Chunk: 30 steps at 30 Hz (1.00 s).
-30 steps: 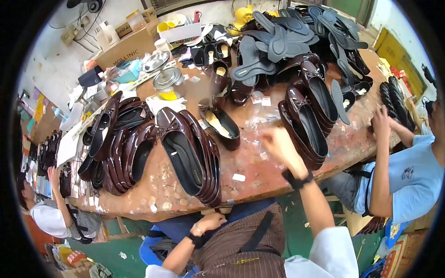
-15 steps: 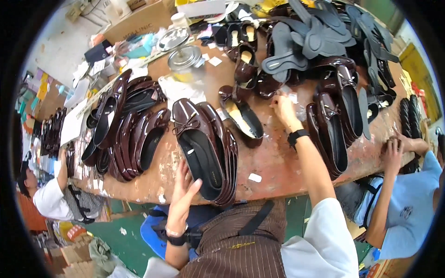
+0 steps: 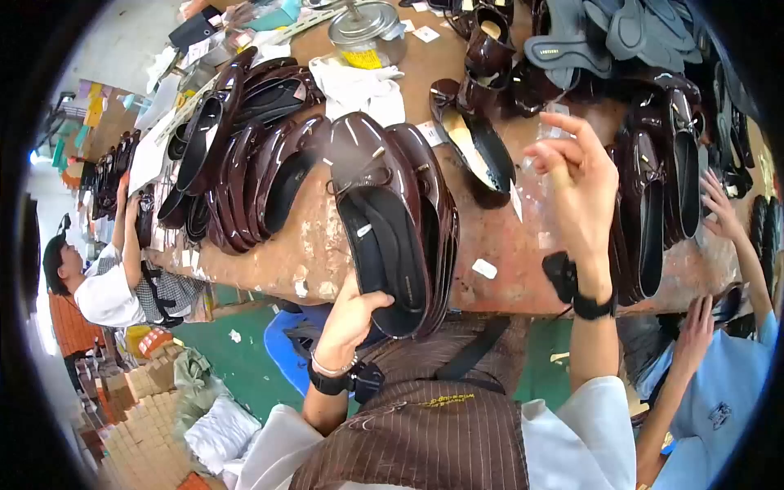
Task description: The recorder cleans and inspects finished shoes, then attaches paper labels to them.
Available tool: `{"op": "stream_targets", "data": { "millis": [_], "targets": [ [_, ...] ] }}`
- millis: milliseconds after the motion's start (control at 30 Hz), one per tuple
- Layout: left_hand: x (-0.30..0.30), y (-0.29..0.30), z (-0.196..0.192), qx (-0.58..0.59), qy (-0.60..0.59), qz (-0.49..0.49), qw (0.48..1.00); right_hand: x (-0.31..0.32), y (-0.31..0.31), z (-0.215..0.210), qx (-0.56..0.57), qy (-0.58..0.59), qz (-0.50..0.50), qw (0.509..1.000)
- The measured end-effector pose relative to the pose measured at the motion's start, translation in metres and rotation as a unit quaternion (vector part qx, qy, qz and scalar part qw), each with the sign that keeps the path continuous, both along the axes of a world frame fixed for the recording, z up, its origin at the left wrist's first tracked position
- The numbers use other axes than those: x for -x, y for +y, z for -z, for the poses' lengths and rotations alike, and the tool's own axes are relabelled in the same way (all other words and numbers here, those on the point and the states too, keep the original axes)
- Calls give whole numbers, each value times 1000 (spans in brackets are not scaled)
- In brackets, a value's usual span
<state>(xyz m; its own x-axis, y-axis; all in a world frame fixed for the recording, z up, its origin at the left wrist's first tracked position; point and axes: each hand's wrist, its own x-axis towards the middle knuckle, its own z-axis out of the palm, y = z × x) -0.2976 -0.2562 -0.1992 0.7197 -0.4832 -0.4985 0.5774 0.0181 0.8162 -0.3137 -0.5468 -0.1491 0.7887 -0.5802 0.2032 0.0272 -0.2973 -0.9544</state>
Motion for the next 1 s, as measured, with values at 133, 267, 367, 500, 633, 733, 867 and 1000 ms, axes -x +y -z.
{"op": "stream_targets", "data": {
  "millis": [133,267,367,500,633,733,867,1000],
  "targets": [
    [19,14,7,-18,-4,15,1000,33,71,-22,-49,-8,-111,993],
    [12,9,7,-188,-243,84,948,28,128,-8,69,0,-205,976],
    [9,-12,-11,-238,-482,-96,838,23,151,8,278,10,-160,947],
    [0,-3,-6,-218,-540,-70,810,18,158,19,369,60,-122,920],
    [-4,-7,-23,-224,-463,-54,856,10,160,26,357,85,-91,926],
    [-9,-2,-21,-235,-454,-50,858,5,163,26,368,87,-86,922],
    [-10,-6,-26,-240,-502,-52,829,2,159,26,372,104,-71,920],
    [-7,-4,-31,-244,-470,-40,847,1,160,28,364,108,-61,923]
  ]
}}
